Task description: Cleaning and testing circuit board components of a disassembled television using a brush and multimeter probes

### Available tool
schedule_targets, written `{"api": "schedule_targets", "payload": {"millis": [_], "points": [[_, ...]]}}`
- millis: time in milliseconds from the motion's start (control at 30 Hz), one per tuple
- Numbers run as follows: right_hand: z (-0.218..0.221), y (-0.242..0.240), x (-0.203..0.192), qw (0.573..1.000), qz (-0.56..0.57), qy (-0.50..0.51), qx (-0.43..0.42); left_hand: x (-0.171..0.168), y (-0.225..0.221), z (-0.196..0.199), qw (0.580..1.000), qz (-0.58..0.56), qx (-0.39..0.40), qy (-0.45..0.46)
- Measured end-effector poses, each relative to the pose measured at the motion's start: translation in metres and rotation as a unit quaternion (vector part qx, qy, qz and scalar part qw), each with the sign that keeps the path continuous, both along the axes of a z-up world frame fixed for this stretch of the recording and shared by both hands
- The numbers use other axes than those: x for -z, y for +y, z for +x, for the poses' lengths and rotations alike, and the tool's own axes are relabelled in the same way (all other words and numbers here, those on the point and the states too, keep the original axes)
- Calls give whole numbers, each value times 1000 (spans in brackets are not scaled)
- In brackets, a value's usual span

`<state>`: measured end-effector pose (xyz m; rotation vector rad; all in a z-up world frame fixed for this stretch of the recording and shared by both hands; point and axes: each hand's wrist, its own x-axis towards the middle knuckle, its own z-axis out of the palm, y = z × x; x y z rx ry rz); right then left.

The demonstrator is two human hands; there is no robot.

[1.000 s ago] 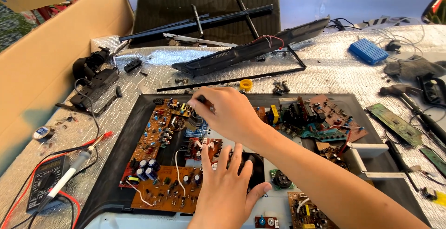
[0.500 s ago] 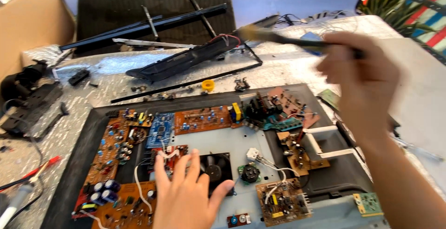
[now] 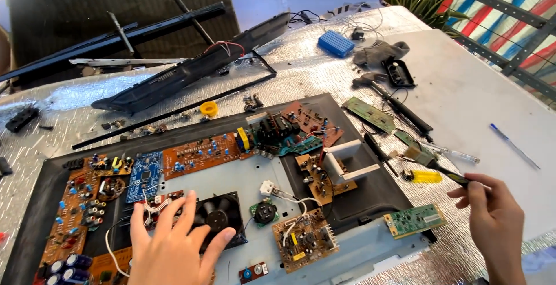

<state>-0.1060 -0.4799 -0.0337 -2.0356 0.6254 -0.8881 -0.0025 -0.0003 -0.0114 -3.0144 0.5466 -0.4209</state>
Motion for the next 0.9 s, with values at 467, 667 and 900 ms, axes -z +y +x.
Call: {"api": "schedule_targets", "payload": {"millis": [467,667,900], "points": [[103,16,-27,945,-210,233,-91,-15,-17,5,990,-79,98,63],[161,14,-25,835,-229,494,-77,-12,-14,4,988,-96,75,98],[177,0,-15,855,-243,456,-48,-26,-10,-4,986,-59,3,153]]}}
